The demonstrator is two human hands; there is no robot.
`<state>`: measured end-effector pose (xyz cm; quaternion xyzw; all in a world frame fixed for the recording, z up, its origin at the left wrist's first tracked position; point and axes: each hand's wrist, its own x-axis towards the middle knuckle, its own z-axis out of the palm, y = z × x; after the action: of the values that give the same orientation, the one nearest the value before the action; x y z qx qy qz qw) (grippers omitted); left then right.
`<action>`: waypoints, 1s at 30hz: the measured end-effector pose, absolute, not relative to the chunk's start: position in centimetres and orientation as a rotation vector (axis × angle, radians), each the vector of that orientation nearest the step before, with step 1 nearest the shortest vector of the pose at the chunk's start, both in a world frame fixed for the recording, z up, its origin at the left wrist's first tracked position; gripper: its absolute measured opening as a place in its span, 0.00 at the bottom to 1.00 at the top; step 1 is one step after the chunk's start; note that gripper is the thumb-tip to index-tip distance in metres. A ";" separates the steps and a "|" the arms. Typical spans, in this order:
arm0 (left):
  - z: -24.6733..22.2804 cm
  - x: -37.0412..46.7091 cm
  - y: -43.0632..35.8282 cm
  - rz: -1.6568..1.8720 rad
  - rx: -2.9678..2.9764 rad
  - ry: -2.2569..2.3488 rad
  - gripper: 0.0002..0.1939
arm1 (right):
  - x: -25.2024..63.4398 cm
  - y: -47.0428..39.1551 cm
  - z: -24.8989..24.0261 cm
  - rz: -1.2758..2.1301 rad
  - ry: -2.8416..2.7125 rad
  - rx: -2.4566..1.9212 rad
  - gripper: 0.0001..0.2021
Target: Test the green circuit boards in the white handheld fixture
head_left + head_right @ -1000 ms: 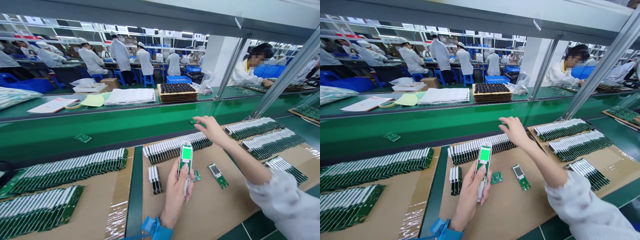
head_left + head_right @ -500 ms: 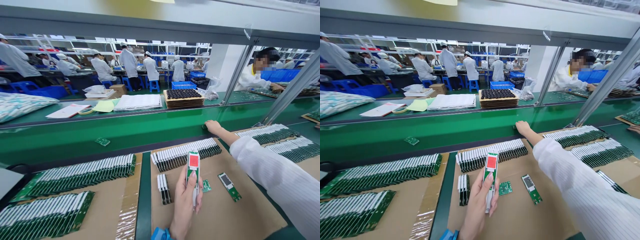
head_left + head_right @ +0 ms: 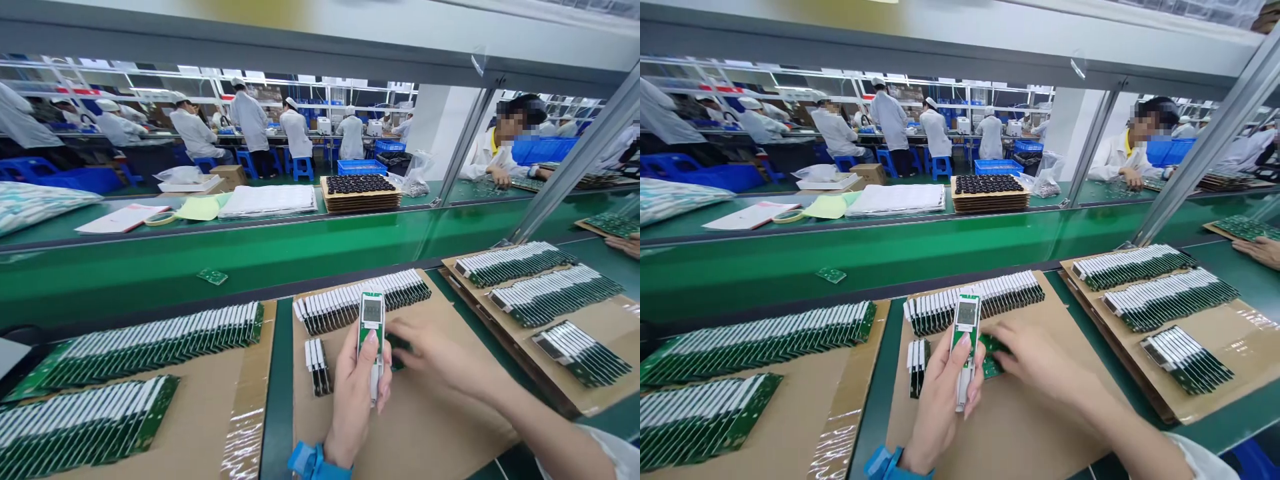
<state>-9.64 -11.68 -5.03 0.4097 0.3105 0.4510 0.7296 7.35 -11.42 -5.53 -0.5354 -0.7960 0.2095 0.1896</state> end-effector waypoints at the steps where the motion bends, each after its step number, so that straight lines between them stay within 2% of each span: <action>1: -5.1 -9.6 -11.6 0.994 0.909 0.678 0.09 | 6.8 -12.1 -6.2 0.623 -2.249 -1.501 0.15; 3: -5.3 -9.6 -11.5 0.986 0.926 0.673 0.09 | 6.3 -12.7 -6.7 0.675 -2.200 -1.479 0.12; 6: -5.4 -9.5 -11.6 0.938 0.976 0.692 0.11 | 6.6 -12.7 -5.7 0.689 -1.835 -1.474 0.14; 9: -5.5 -9.2 -11.8 0.862 1.064 0.730 0.17 | 6.8 -13.0 -3.9 0.537 -1.539 -1.506 0.15; 14: -6.8 -8.6 -11.8 0.705 1.237 0.710 0.23 | 6.2 -13.8 -3.5 0.285 -1.601 -1.445 0.14; 19: -7.1 -8.5 -11.6 0.742 1.273 0.726 0.30 | 8.8 -14.4 -3.4 0.693 -1.196 -1.281 0.10; 21: -6.5 -8.6 -11.5 0.812 1.224 0.783 0.27 | 10.8 -14.3 -3.0 0.819 -1.091 -1.322 0.13; 25: -5.4 -9.0 -11.3 0.991 1.111 0.811 0.14 | 13.5 -13.6 -4.2 0.976 -1.279 -1.604 0.16; 30: -5.7 -9.3 -10.9 1.005 1.070 0.793 0.11 | 14.0 -12.8 -7.9 0.902 -1.574 -1.788 0.15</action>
<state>-9.29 -10.89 -5.73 0.4749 0.3522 0.4461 0.6719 13.98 -12.80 -7.86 -0.6713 -0.5907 0.3386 0.2929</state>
